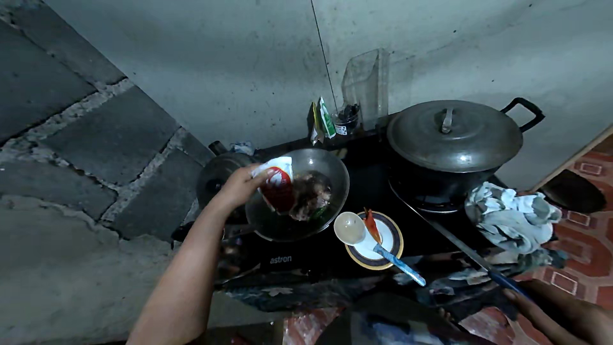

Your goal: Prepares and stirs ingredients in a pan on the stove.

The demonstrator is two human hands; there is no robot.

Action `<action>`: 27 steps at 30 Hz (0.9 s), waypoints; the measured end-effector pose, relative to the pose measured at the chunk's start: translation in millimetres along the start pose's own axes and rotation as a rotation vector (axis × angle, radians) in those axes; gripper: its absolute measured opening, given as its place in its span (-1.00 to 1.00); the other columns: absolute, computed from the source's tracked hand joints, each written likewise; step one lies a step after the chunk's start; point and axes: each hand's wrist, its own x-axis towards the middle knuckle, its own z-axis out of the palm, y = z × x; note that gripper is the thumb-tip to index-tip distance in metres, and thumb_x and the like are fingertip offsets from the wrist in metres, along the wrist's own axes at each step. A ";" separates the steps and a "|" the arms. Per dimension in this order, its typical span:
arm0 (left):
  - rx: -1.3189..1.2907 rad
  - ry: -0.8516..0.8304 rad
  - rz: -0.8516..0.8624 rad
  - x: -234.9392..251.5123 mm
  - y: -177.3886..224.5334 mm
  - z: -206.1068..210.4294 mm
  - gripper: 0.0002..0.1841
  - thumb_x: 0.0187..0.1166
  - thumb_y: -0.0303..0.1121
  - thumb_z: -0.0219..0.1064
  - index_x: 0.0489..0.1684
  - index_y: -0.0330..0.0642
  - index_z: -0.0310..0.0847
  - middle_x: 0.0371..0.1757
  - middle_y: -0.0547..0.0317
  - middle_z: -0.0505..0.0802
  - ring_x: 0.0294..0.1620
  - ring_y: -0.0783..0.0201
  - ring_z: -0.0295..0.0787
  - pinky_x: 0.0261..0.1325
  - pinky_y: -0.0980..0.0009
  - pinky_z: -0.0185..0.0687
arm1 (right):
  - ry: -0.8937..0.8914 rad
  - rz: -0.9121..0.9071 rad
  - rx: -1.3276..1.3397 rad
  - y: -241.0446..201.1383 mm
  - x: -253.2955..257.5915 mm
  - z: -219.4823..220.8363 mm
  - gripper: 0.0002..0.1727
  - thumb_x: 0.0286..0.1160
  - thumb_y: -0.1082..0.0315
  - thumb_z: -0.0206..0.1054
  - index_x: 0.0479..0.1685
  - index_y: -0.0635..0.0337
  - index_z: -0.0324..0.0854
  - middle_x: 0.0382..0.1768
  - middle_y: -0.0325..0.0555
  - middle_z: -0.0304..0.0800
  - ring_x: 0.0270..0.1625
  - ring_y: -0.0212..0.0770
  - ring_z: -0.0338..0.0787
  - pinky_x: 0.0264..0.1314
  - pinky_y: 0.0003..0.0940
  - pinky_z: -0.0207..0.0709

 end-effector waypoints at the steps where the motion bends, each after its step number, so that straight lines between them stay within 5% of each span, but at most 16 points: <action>1: -0.048 0.055 0.014 -1.4 -3.9 3.3 -0.66 0.82 -0.22 0.18 0.18 -0.33 0.72 0.17 -0.11 0.81 0.15 0.09 0.76 0.34 -0.06 0.57 | 0.002 -0.013 -0.003 -0.2 0.9 -0.1 -0.41 0.70 -0.03 0.23 -0.02 0.50 0.70 -0.37 0.32 0.78 -0.40 0.14 0.77 -0.27 0.20 0.62; 4: -0.163 0.177 0.028 -1.3 -13.2 12.0 -0.58 0.85 -0.15 0.10 0.34 -0.32 0.62 0.28 -0.14 0.76 0.20 0.09 0.76 0.35 -0.03 0.60 | -0.007 -0.028 -0.012 -6.7 4.9 -1.8 -0.45 0.71 0.01 0.24 -0.01 0.48 0.70 -0.37 0.32 0.78 -0.40 0.14 0.76 -0.28 0.20 0.61; 10: 0.037 0.247 -0.002 0.3 -8.5 13.3 -0.54 0.90 -0.06 -0.04 0.24 -0.30 0.56 -0.13 -0.25 0.79 -0.14 -0.13 0.79 0.00 -0.23 0.64 | -0.010 -0.046 -0.006 -12.1 8.6 -0.9 -0.46 0.72 0.03 0.25 0.03 0.49 0.70 -0.37 0.30 0.79 -0.41 0.12 0.76 -0.27 0.17 0.63; 17: 0.272 -0.058 -0.067 5.2 -14.6 21.0 -0.67 0.86 -0.24 0.09 0.18 -0.37 0.58 -0.14 -0.36 0.80 -0.05 -0.34 0.80 0.07 -0.38 0.60 | -0.018 0.013 0.005 -3.1 5.3 1.0 -0.43 0.71 -0.01 0.24 0.03 0.49 0.70 -0.36 0.32 0.77 -0.38 0.14 0.75 -0.24 0.20 0.61; 27: 0.226 -0.228 -0.077 9.2 -11.0 18.3 -0.65 0.86 -0.21 0.10 0.03 -0.38 0.63 -0.23 -0.24 0.76 -0.17 -0.14 0.74 0.01 -0.19 0.60 | -0.018 0.009 -0.030 -4.4 8.2 1.1 -0.41 0.70 -0.05 0.23 -0.02 0.46 0.72 -0.39 0.30 0.77 -0.40 0.17 0.76 -0.26 0.25 0.60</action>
